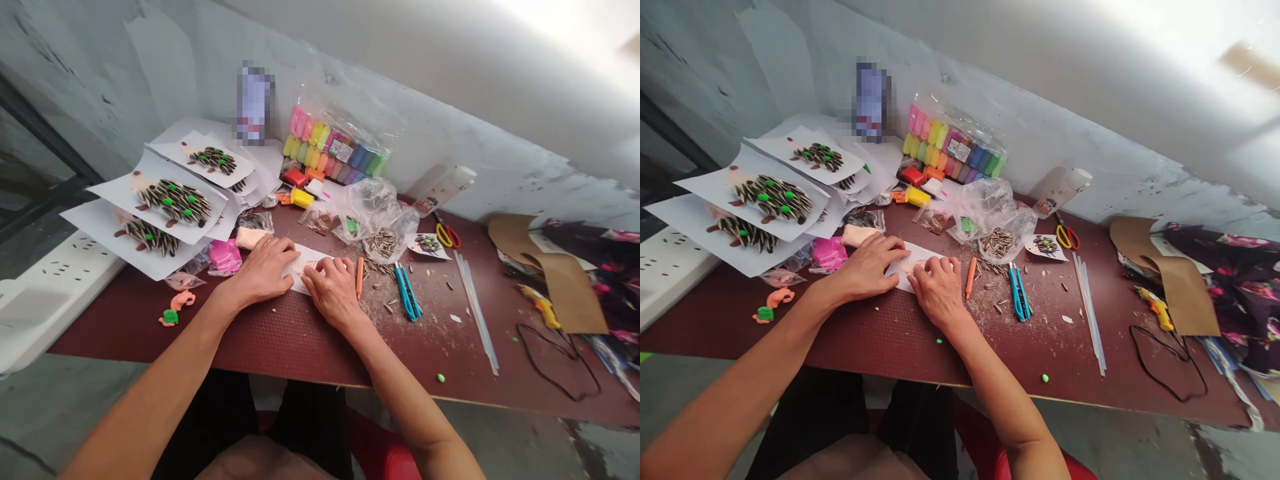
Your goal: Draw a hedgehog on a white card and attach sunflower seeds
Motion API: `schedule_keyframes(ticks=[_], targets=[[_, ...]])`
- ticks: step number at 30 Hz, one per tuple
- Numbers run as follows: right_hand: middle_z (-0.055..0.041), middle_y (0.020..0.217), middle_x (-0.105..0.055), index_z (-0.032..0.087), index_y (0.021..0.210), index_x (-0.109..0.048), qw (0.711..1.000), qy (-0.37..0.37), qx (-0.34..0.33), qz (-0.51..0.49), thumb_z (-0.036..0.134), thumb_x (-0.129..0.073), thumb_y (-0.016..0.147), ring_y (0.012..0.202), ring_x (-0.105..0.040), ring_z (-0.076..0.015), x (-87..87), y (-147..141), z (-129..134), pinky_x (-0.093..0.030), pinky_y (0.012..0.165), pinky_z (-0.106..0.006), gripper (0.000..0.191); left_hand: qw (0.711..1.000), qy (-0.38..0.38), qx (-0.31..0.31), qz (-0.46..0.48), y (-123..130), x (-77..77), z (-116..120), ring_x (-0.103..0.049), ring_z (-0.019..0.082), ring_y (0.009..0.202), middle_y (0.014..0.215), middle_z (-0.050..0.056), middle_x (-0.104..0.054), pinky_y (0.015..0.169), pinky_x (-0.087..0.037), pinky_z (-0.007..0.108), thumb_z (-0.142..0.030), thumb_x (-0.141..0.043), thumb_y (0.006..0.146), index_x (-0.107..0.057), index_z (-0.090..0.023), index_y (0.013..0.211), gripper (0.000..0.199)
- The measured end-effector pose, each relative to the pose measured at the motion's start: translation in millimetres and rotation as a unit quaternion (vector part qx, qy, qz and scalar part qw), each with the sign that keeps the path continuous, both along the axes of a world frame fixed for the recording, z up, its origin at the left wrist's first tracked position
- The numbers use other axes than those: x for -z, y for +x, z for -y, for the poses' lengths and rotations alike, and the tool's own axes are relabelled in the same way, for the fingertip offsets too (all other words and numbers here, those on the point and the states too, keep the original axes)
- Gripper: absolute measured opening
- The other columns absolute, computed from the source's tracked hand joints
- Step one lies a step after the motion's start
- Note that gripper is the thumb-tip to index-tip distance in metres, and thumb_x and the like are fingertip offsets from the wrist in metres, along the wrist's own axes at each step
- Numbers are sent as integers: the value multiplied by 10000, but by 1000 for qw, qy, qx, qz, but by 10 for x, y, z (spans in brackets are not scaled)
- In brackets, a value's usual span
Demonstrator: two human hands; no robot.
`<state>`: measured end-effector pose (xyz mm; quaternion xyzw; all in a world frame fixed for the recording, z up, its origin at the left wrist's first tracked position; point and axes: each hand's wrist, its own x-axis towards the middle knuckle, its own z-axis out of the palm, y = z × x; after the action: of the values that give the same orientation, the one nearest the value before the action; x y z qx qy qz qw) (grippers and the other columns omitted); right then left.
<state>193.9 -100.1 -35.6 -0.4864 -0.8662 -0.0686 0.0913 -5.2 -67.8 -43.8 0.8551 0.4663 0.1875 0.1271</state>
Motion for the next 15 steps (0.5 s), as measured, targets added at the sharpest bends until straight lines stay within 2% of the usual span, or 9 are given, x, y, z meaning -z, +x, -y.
schedule_keyframes(ticks=[6,15], targets=[[-71,997,-665,204,1059,-731,1000,13,-12,4,338,-541,1051,911,-490,-217,8,-1,10,-264,961,-399,233,1000,3,2,3,-3,-1,2,-593,309,1092,1140,109,-658,1105,-400,548,-208,-547,771,-734,-190,1111,389],[-63,948,-674,212,957,-734,999,28,-18,0,336,-528,1055,884,-494,-214,19,2,24,-288,957,-402,260,1000,1,3,-5,-8,3,-4,-598,303,1107,1152,108,-656,1119,-389,538,-205,-553,775,-731,-192,1131,399]])
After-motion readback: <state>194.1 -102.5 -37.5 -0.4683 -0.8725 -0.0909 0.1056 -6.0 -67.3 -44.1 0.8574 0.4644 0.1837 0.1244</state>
